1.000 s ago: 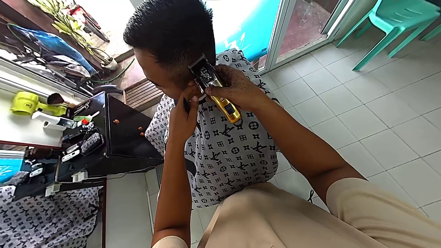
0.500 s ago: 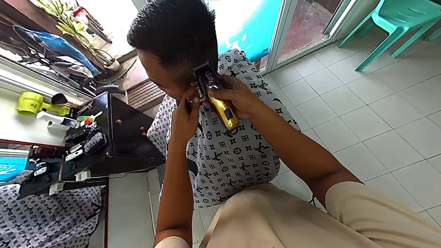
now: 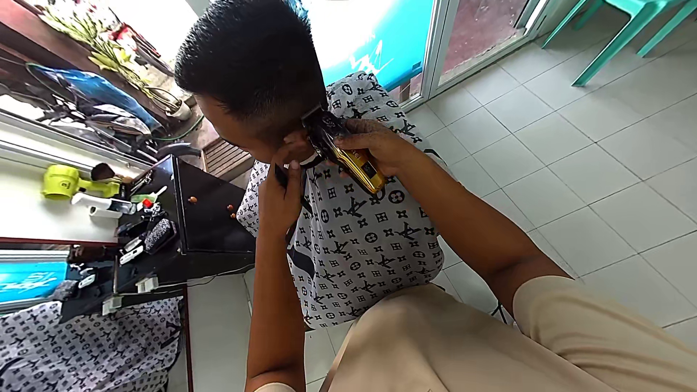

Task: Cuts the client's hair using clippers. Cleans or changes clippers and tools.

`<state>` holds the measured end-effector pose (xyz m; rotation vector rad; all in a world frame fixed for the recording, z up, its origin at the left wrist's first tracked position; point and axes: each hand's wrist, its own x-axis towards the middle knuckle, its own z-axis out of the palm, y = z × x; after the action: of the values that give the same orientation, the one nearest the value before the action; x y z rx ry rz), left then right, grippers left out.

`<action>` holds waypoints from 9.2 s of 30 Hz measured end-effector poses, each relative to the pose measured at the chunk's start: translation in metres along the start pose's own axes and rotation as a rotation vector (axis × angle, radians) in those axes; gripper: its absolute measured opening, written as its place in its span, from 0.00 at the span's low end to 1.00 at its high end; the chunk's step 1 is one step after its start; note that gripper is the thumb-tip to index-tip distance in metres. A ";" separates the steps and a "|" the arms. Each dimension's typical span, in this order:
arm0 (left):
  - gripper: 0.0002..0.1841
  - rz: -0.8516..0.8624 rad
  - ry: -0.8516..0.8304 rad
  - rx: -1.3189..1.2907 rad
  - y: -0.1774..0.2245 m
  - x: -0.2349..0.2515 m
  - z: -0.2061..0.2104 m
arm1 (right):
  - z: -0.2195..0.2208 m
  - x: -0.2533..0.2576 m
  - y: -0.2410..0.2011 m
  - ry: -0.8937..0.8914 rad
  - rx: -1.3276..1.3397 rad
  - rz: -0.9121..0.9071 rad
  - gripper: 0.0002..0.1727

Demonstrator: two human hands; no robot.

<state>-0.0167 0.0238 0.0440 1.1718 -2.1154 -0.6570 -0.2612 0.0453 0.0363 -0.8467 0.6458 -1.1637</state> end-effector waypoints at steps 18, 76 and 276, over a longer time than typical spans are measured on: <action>0.22 -0.003 0.000 0.019 -0.003 0.000 -0.001 | 0.014 0.005 -0.001 0.010 -0.036 -0.086 0.20; 0.27 -0.117 -0.018 -0.967 -0.032 0.006 0.015 | 0.086 -0.006 0.003 0.232 -0.178 -0.053 0.22; 0.11 -0.351 0.601 0.115 0.077 0.028 0.046 | -0.106 0.050 -0.035 -0.434 -0.090 0.232 0.14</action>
<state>-0.1045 0.0423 0.0729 1.5880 -1.4720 -0.2740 -0.3509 -0.0329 0.0076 -1.0326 0.4246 -0.7145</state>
